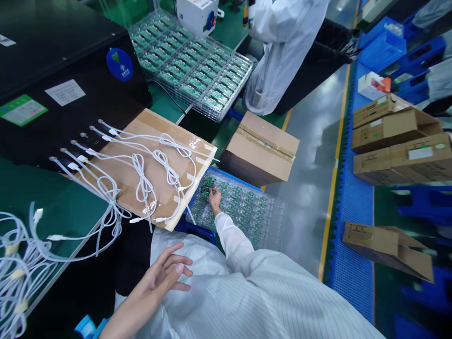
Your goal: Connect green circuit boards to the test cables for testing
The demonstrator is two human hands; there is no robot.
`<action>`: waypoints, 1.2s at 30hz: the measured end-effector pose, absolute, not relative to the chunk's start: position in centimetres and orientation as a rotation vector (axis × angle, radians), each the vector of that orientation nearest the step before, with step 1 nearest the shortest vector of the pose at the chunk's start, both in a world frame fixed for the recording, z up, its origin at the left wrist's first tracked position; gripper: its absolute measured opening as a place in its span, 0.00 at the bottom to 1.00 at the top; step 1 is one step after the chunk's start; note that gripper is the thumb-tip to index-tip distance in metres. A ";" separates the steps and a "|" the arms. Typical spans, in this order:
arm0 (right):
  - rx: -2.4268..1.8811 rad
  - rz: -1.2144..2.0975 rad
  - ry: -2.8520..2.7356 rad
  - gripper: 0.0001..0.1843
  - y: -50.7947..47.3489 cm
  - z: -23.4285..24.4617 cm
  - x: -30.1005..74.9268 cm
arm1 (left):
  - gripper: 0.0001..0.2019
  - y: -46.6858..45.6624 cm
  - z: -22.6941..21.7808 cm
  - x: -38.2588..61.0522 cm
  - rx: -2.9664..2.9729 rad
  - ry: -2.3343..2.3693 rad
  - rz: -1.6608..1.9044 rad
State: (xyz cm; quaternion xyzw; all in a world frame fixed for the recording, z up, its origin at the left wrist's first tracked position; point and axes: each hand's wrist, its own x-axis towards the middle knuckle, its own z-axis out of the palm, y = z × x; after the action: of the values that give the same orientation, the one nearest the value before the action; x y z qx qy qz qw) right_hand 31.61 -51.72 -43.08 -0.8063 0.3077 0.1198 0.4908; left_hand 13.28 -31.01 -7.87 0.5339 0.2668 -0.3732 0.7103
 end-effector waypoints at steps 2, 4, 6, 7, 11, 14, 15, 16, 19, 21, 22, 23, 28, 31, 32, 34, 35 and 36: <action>-1.943 0.267 0.726 0.23 -51.9 -43.1 31.4 | 0.33 -31.0 -8.1 13.1 1.185 0.587 -0.820; -1.934 0.241 0.705 0.25 -52.1 -43.0 31.1 | 0.33 -30.8 -8.4 13.0 1.178 0.557 -0.824; -1.935 0.212 0.697 0.27 -52.3 -43.0 30.6 | 0.33 -30.7 -8.7 12.9 1.171 0.537 -0.826; -1.940 0.200 0.698 0.27 -52.4 -43.1 30.2 | 0.33 -30.6 -8.8 12.8 1.170 0.536 -0.826; -1.966 0.202 0.721 0.25 -51.7 -43.5 28.6 | 0.31 -30.6 -8.8 12.7 1.175 0.541 -0.830; -1.982 0.233 0.743 0.22 -50.9 -44.0 27.6 | 0.30 -30.8 -8.9 12.6 1.170 0.526 -0.830; -1.991 0.239 0.744 0.20 -50.8 -44.1 27.4 | 0.30 -30.8 -9.0 12.6 1.169 0.520 -0.826; -2.001 0.243 0.740 0.19 -50.7 -44.2 27.3 | 0.31 -30.8 -9.0 12.5 1.169 0.515 -0.820; -2.020 0.258 0.705 0.14 -51.0 -44.2 26.9 | 0.31 -30.8 -9.3 12.4 1.178 0.512 -0.813; -2.012 0.285 0.684 0.14 -51.2 -44.1 26.8 | 0.31 -30.8 -9.6 12.3 1.181 0.512 -0.809; -2.003 0.302 0.679 0.15 -51.3 -44.1 26.7 | 0.31 -30.8 -9.7 12.3 1.182 0.510 -0.806; -1.993 0.318 0.679 0.16 -51.3 -44.1 26.7 | 0.31 -30.8 -9.8 12.3 1.183 0.508 -0.802; -1.960 0.360 0.688 0.19 -51.2 -44.6 27.1 | 0.31 -30.8 -10.0 12.1 1.190 0.493 -0.793; -1.954 0.381 0.684 0.19 -51.4 -44.9 27.2 | 0.31 -30.9 -9.7 12.2 1.193 0.497 -0.790; -1.956 0.388 0.680 0.20 -51.4 -45.0 27.2 | 0.31 -30.9 -9.6 12.3 1.194 0.502 -0.787; -1.970 0.396 0.665 0.20 -51.6 -45.2 27.2 | 0.31 -31.0 -9.1 12.6 1.192 0.511 -0.793; -1.982 0.397 0.654 0.20 -51.7 -45.2 27.1 | 0.32 -31.1 -8.9 12.8 1.191 0.516 -0.800; -1.997 0.396 0.642 0.21 -51.8 -45.1 27.1 | 0.32 -31.2 -8.7 13.0 1.191 0.519 -0.810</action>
State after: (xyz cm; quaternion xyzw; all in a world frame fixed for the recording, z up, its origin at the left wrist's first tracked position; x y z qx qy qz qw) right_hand 27.10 -51.77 -45.14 -0.8193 0.2634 0.1624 0.4827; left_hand 13.03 -31.20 -8.68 0.5388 0.2348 -0.3668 0.7211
